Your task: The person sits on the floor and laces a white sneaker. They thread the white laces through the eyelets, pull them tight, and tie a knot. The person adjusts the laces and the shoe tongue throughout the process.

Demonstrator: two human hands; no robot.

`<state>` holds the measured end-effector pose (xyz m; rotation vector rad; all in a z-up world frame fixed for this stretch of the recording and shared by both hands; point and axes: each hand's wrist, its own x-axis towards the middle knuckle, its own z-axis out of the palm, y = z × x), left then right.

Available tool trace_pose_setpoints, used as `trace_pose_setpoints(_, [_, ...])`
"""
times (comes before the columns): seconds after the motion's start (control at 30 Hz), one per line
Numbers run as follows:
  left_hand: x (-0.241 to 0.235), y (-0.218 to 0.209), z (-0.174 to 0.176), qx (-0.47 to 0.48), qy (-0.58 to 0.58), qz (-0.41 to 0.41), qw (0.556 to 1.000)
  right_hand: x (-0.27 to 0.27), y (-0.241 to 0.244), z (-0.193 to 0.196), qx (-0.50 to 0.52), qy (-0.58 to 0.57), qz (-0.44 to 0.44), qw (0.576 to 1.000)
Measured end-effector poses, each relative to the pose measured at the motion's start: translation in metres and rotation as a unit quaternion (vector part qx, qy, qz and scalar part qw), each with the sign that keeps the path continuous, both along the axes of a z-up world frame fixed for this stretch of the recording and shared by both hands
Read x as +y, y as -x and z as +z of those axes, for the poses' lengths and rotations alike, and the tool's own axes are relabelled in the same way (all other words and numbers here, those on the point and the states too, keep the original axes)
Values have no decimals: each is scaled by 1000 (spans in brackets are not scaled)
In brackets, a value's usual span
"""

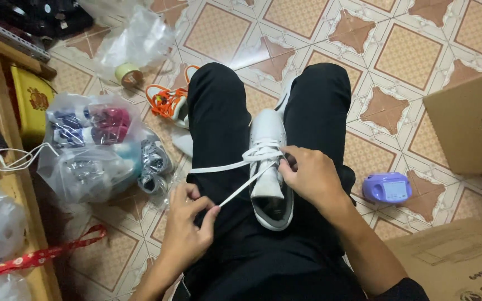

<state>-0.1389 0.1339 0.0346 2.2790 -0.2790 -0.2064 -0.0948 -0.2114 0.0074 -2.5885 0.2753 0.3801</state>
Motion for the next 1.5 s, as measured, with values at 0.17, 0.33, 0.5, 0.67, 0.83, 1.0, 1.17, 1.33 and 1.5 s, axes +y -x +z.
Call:
trace_pose_setpoints(0.17, [44,21,15,40,-20,35,998,-3,0,1,-11,-5,-9,1000])
trace_pose_setpoints(0.33, [96,44,33,60,-39,44,996,-6,4,4,-32,-26,-8,999])
trace_pose_setpoints(0.5, [123,62,54,85,-55,40,994,-1,6,16,-65,-69,3,995])
trace_pose_setpoints(0.67, [128,58,55,157,-78,60,983,1,3,18,-53,-67,2,996])
trace_pose_setpoints(0.83, [126,42,64,208,-72,37,975,-2,5,12,-87,-24,55,994])
trace_pose_setpoints(1.0, [119,25,96,151,3,7,988,-3,-11,10,-236,-73,282,927])
trace_pose_setpoints(1.17, [92,-3,133,105,36,-25,994,21,-35,36,-203,-204,414,864])
trace_pose_setpoints(1.33, [57,-24,152,61,88,-49,993,37,-59,68,-92,-353,431,825])
trace_pose_setpoints(1.5, [17,-31,156,-61,138,-114,982,41,-67,103,-5,-464,443,767])
